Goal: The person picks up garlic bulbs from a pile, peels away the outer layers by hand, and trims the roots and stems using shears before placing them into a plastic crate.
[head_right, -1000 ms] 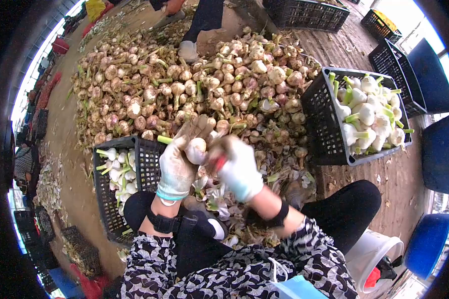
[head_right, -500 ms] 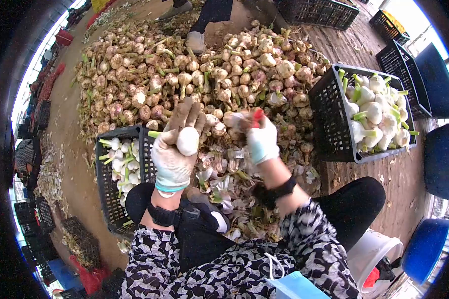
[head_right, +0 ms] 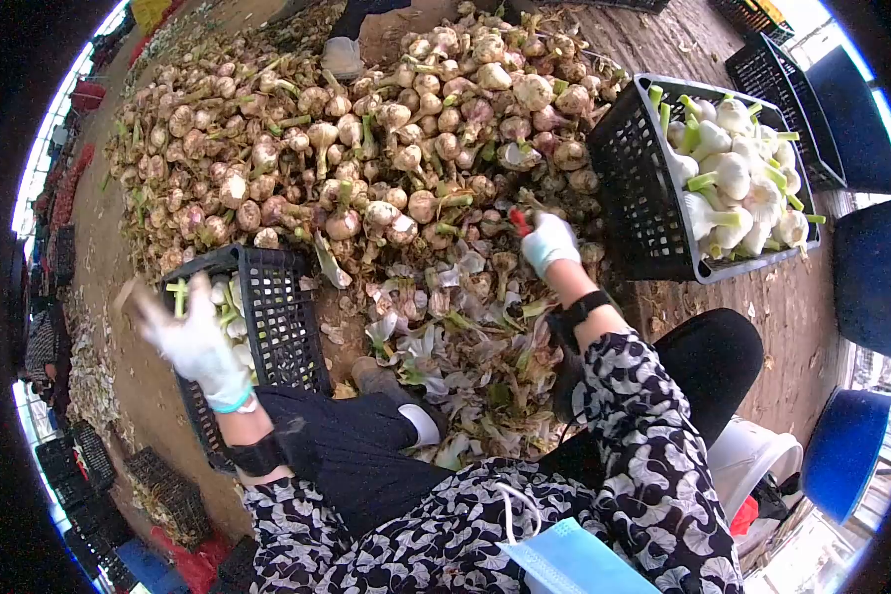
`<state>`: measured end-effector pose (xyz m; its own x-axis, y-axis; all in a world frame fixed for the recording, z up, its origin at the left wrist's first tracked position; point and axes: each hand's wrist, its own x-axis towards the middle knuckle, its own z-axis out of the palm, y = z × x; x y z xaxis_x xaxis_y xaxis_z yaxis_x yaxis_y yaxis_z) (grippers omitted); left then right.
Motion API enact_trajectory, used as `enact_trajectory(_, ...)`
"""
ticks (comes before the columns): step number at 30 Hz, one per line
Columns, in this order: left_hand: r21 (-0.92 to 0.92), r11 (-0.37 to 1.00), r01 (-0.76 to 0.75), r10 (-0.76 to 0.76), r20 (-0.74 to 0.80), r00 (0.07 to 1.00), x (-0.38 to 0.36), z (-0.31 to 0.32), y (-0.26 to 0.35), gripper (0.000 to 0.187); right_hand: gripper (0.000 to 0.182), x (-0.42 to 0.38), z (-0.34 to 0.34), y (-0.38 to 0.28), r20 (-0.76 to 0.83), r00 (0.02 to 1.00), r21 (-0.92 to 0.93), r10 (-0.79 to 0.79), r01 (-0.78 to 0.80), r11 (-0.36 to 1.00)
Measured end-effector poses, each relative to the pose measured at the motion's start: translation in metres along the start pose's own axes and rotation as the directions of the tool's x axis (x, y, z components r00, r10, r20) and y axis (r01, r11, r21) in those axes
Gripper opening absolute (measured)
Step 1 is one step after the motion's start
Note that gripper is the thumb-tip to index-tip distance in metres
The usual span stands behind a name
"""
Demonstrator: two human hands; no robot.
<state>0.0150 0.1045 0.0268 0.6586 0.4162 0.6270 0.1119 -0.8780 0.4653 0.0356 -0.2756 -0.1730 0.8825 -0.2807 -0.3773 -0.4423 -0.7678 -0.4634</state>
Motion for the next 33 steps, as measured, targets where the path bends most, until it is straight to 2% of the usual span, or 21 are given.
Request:
enact_trajectory(5,-0.511,0.778,0.367,0.015,0.598,0.801,-0.032,0.037,0.034,0.058,0.029,-0.004,0.076,-0.017,0.180,0.981,-0.498,-0.074,0.156,0.853)
enact_trajectory(6,-0.587,0.752,0.300,0.072,0.526,0.848,-0.040,0.051,0.037,0.046,0.029,-0.008,0.087,-0.009,0.097,0.991,-0.462,-0.088,0.123,0.878)
enact_trajectory(7,-0.454,0.740,0.497,-0.035,0.712,0.702,-0.038,0.044,0.049,0.045,0.028,-0.009,0.086,-0.007,0.017,0.995,-0.420,-0.100,0.098,0.902)
enact_trajectory(8,-0.515,0.727,0.454,0.032,0.687,0.726,-0.041,0.050,0.049,0.045,0.028,-0.002,0.082,-0.004,0.019,0.994,-0.425,-0.108,0.106,0.899)
enact_trajectory(9,-0.570,0.711,0.413,0.099,0.662,0.743,-0.047,0.055,0.045,0.046,0.027,0.003,0.079,0.002,0.071,0.995,0.003,0.070,-0.071,0.997)
enact_trajectory(10,-0.551,0.705,0.447,0.087,0.693,0.716,-0.049,0.058,0.043,0.043,0.027,0.010,0.073,0.002,0.188,0.960,0.416,0.207,-0.269,0.869)
enact_trajectory(11,-0.553,0.703,0.448,0.084,0.689,0.720,-0.049,0.058,0.044,0.043,0.026,0.015,0.068,-0.005,0.169,0.944,0.252,0.283,-0.319,0.914)
enact_trajectory(13,-0.448,0.610,0.654,0.050,0.845,0.532,-0.049,0.056,0.049,0.038,0.037,-0.034,-0.014,-0.064,0.222,0.926,0.912,-0.306,-0.086,0.401)
enact_trajectory(15,-0.362,0.725,0.586,0.131,0.908,0.399,-0.045,0.050,0.060,0.041,0.050,-0.060,-0.061,-0.102,0.126,0.793,0.749,-0.596,0.318,0.581)
enact_trajectory(17,-0.486,0.512,0.708,0.309,0.873,0.376,-0.060,0.054,0.062,0.050,0.057,-0.083,-0.090,-0.139,0.080,0.528,0.468,-0.845,0.729,0.500)
enact_trajectory(18,-0.336,0.577,0.744,0.316,0.932,0.175,-0.047,0.041,0.078,0.055,0.058,-0.090,-0.086,-0.150,-0.054,0.495,0.465,-0.867,0.781,0.417)
enact_trajectory(19,-0.369,0.622,0.691,0.253,0.929,0.269,-0.052,0.043,0.073,0.052,0.060,-0.096,-0.085,-0.157,-0.187,0.450,0.446,-0.873,0.831,0.333)
enact_trajectory(20,-0.373,0.391,0.841,0.233,0.924,0.302,-0.054,0.046,0.068,0.047,0.053,-0.103,-0.094,-0.160,-0.051,0.699,0.779,-0.714,0.475,0.409)
enact_trajectory(21,-0.360,0.127,0.924,0.208,0.921,0.330,-0.054,0.049,0.064,0.043,0.040,-0.090,-0.074,-0.149,-0.172,0.845,0.912,-0.506,0.330,0.243)
enact_trajectory(22,-0.228,-0.091,0.969,0.026,0.972,0.232,-0.045,0.042,0.077,0.033,0.037,-0.077,-0.058,-0.128,-0.169,0.905,0.924,-0.391,0.284,0.258)
enact_trajectory(24,-0.286,-0.238,0.928,-0.025,0.957,0.289,-0.042,0.047,0.074,0.032,0.034,-0.083,-0.032,-0.107,-0.049,0.941,0.976,-0.335,0.116,0.185)
enact_trajectory(25,-0.316,-0.271,0.909,-0.069,0.949,0.309,-0.045,0.050,0.075,0.033,0.036,-0.101,-0.031,-0.117,0.055,0.936,0.947,-0.347,0.061,0.314)
enact_trajectory(27,-0.584,0.003,0.812,-0.034,0.812,0.583,-0.065,0.067,0.071,0.035,0.037,-0.114,-0.011,-0.126,0.094,0.918,0.981,-0.385,-0.019,0.193)
enact_trajectory(29,-0.575,0.449,0.684,0.129,0.799,0.587,-0.063,0.050,0.077,0.046,0.030,-0.114,-0.005,-0.136,0.065,0.892,0.992,-0.447,-0.009,0.127)
enact_trajectory(31,-0.587,0.372,0.719,0.186,0.806,0.562,-0.055,0.032,0.088,0.054,0.023,-0.110,-0.013,-0.149,0.015,0.867,0.994,-0.497,0.039,0.098)
enact_trajectory(33,-0.771,0.547,0.326,0.301,0.545,0.783,-0.060,0.047,0.073,0.055,0.037,-0.117,-0.031,-0.162,0.210,0.931,0.959,-0.299,-0.256,-0.121)
